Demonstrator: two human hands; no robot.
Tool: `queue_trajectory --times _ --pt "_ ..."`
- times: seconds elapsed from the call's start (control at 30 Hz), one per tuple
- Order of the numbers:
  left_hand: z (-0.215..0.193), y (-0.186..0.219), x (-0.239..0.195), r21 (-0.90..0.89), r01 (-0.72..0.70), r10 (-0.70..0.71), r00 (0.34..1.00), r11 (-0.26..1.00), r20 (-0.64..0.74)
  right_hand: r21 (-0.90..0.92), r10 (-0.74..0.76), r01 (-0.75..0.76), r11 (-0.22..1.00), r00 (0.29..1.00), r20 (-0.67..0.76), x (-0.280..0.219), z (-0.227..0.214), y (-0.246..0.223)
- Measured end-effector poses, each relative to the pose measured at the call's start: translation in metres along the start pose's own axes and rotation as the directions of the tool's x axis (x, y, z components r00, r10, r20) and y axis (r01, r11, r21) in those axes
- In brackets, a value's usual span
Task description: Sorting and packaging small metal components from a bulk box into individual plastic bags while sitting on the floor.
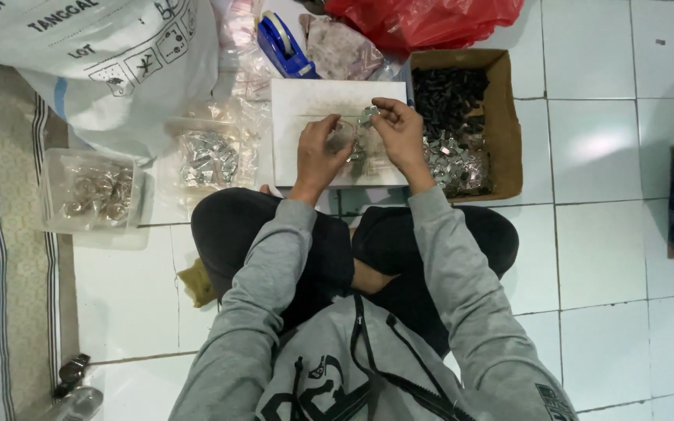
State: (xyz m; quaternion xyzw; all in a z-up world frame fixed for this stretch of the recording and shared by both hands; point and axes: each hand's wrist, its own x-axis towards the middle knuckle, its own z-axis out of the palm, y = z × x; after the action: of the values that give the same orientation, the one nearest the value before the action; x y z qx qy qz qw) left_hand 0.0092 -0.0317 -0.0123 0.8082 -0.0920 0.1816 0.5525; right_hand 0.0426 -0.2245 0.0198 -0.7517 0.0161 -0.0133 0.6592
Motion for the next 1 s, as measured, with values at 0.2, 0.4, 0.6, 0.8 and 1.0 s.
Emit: queue_trajectory --times 0.2,0.4,0.6,0.8,1.0 --pt "0.001 -0.002 0.001 0.033 -0.025 0.026 1.000 0.999 -0.013 -0.136 -0.142 0.147 0.980 0.989 0.047 -0.016 0.031 -0.031" --pt "-0.001 -0.005 -0.002 0.057 -0.047 0.047 0.999 0.997 -0.015 -0.514 -0.278 0.306 0.801 0.951 0.133 -0.039 0.056 -0.058" --pt "0.001 -0.009 -0.002 0.045 -0.068 0.069 0.997 0.997 -0.024 -0.570 -0.351 0.370 0.734 0.925 0.147 -0.048 0.064 -0.062" --pt "0.001 -0.009 -0.001 0.026 -0.073 0.075 0.991 0.997 -0.112 -0.450 -0.394 0.334 0.829 0.918 -0.045 -0.049 0.044 -0.060" --pt "-0.010 -0.002 0.006 -0.028 -0.010 0.006 0.990 1.000 -0.138 -0.725 -0.108 0.072 0.685 0.994 -0.003 -0.049 0.011 0.019"
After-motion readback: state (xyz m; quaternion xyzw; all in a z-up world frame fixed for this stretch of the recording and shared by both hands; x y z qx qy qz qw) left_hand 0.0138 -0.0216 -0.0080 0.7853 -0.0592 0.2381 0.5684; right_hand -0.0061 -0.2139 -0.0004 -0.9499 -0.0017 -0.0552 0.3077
